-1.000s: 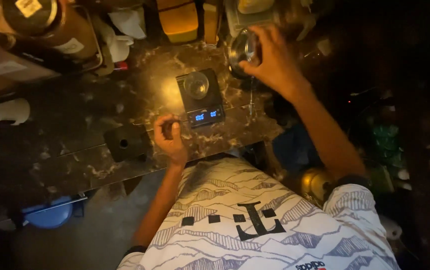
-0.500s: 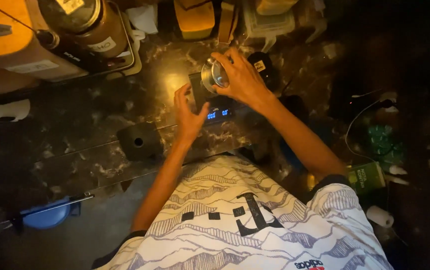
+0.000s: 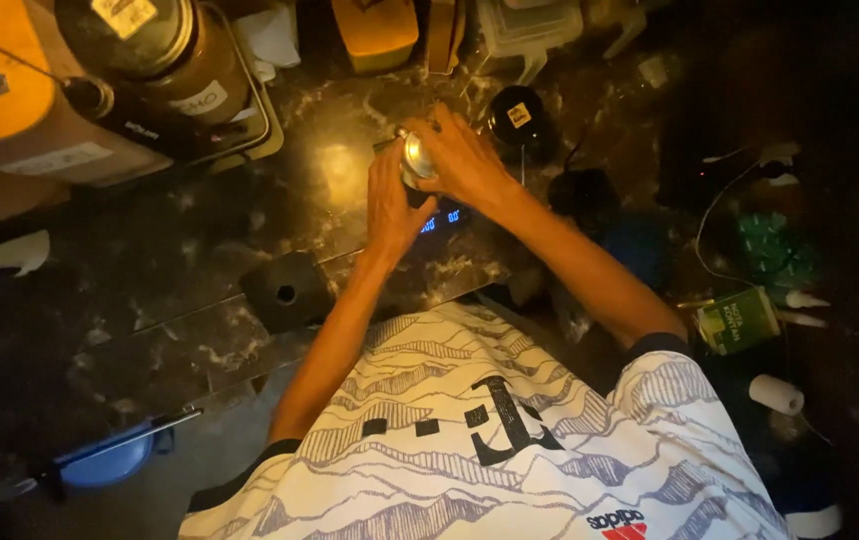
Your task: Weighing and adjusting coffee grounds in a portafilter using a scale and spoon to prepare for espresso brewing.
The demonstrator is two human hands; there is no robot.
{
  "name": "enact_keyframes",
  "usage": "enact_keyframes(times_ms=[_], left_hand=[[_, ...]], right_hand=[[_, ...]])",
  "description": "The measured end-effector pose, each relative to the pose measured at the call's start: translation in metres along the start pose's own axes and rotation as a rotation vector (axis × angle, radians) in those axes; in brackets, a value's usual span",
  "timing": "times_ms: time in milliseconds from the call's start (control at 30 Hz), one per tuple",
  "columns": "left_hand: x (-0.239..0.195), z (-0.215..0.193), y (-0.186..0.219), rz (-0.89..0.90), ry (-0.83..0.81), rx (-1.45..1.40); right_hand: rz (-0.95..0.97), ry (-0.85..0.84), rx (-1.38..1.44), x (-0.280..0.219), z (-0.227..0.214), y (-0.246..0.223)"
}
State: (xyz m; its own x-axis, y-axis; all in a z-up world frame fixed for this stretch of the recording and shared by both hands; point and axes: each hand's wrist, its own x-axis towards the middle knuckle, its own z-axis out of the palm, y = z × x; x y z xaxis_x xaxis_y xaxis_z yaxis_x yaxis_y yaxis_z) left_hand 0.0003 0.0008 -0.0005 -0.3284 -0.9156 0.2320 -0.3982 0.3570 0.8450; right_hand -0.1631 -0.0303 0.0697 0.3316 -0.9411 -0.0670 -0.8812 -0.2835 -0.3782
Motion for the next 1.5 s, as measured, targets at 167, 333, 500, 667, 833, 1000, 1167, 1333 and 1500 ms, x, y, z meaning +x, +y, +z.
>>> enact_keyframes(times_ms=[167, 333, 500, 667, 833, 1000, 1167, 1333, 1500], left_hand=[[-0.005, 0.012, -0.016, 0.024, 0.015, 0.044], [-0.004, 0.013, -0.016, 0.073, 0.034, 0.123], [-0.003, 0.004, -0.006, 0.075, 0.054, 0.131], [-0.003, 0.009, -0.003, 0.131, 0.186, 0.129], [0.024, -0.002, 0.018, 0.227, 0.182, 0.179], [0.075, -0.018, 0.037, 0.108, -0.293, 0.583], [0.095, -0.001, 0.022, 0.065, -0.483, 0.868], [0.097, -0.001, 0.016, 0.120, -0.482, 0.889], [0.082, -0.047, 0.065, 0.205, -0.284, 0.614]], right_hand=[[0.049, -0.009, -0.030, -0.002, -0.008, -0.001], [0.100, 0.042, 0.101, -0.010, -0.026, -0.006], [0.291, 0.425, 0.578, -0.036, -0.042, 0.016], [0.511, 0.569, 1.311, -0.092, 0.026, 0.067], [0.852, 0.615, 1.426, -0.122, 0.142, 0.107], [0.891, 0.435, 0.705, -0.112, 0.174, 0.122], [0.752, 0.512, 0.450, -0.117, 0.179, 0.116], [0.919, 0.348, 0.277, -0.115, 0.128, 0.074], [0.825, 0.498, 0.186, -0.123, 0.119, 0.072]])
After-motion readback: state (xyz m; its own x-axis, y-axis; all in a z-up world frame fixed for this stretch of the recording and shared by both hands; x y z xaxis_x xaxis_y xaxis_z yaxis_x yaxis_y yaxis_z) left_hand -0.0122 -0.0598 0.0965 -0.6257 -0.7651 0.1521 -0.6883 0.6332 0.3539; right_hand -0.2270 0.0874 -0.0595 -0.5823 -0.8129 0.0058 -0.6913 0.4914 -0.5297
